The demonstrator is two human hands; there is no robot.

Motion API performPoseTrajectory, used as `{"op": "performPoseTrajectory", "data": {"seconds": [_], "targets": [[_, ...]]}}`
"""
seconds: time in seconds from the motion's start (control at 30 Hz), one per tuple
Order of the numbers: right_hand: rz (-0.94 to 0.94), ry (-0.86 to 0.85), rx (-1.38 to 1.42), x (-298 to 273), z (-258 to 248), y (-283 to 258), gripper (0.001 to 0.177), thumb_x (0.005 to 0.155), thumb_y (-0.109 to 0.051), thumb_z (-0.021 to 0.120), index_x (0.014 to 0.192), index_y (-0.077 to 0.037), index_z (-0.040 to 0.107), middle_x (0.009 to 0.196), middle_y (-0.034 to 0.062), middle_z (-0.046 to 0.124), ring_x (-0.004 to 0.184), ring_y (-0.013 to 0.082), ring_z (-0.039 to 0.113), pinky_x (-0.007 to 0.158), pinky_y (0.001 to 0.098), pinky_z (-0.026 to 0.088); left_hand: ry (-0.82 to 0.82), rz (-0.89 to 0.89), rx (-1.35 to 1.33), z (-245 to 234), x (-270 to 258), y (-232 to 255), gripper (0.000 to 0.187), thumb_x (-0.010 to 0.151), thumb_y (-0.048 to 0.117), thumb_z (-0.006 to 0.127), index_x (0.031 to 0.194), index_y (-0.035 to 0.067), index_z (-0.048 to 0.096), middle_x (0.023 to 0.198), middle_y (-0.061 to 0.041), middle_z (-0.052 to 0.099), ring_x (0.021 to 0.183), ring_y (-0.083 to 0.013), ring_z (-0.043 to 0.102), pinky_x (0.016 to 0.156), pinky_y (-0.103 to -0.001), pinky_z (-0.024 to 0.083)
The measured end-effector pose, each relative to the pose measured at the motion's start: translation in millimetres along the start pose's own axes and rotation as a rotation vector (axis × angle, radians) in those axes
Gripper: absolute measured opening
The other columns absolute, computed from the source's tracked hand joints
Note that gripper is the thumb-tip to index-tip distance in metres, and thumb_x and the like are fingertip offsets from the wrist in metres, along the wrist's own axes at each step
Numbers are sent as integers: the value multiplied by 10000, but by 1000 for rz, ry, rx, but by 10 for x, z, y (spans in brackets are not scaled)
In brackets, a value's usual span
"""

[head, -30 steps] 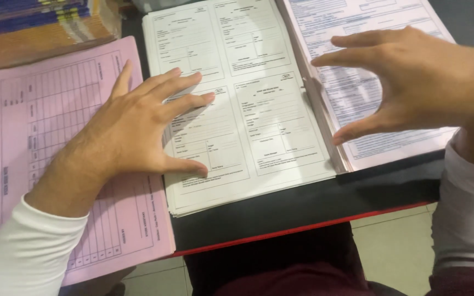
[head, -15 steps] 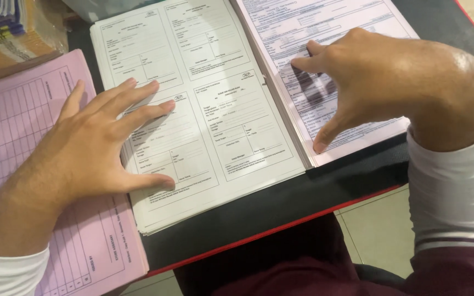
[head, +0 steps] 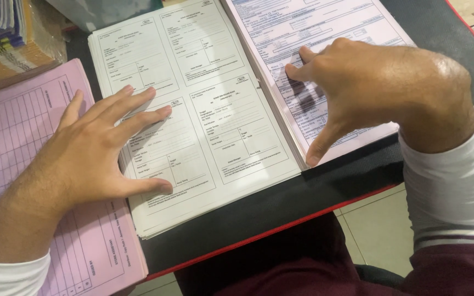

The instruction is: Organizing and sorting printed forms and documents into binders and folders

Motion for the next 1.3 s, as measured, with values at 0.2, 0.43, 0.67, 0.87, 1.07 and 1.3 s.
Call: {"op": "performPoseTrajectory", "data": {"seconds": [0.2,0.43,0.67,0.87,1.07,1.3], "targets": [[-55,15,-56,35,60,-40,1081,455,-746,1054,1205,-153,549,1147,60,559,1050,274,595,812,446,553,-27,-6,12,19,6,-10,1201,562,913,726,1573,379,359,1661,2,300,1492,-265,259,1150,-671,83],[-29,-11,-24,81,68,57,1412,494,-681,1063,1591,-246,286,1550,11,387,1278,315,551,979,511,561,-20,-8,-11,18,6,-17,1194,554,891,758,1563,378,376,1655,7,311,1499,-257,251,1162,-654,67],[69,192,-23,-84,-137,305,267,849,-433,615,809,-170,638,534,106,623,649,237,596,705,360,492,-24,-7,-8,28,10,-25,1183,570,923,701,1563,367,377,1661,1,297,1495,-276,245,1157,-667,61],[183,634,46,161,218,1341,156,989,-222,559,951,-134,682,644,48,590,523,246,539,470,367,380,-32,-6,-38,15,11,-21,1146,610,907,656,1574,359,363,1672,-8,273,1495,-290,233,1149,-670,66],[136,875,360,-171,20,1127,432,1105,40,518,757,-74,290,525,1,194,451,144,174,463,346,77,-60,-24,-69,55,37,-58,1019,699,824,650,1570,385,354,1670,-5,268,1509,-297,200,1134,-708,28],[-531,1037,-56,-552,-324,-39,454,873,41,708,1289,-76,850,990,77,812,730,185,729,740,330,601,63,62,-58,17,24,-43,944,768,807,572,1535,273,445,1606,-85,399,1478,-333,296,1151,-730,72]]}}
Point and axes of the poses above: each hand's wrist, its own x-axis towards the middle knuckle, its own z-axis out of the palm, y = z × x, the point moved 7 cm from there along x, towards the middle knuckle
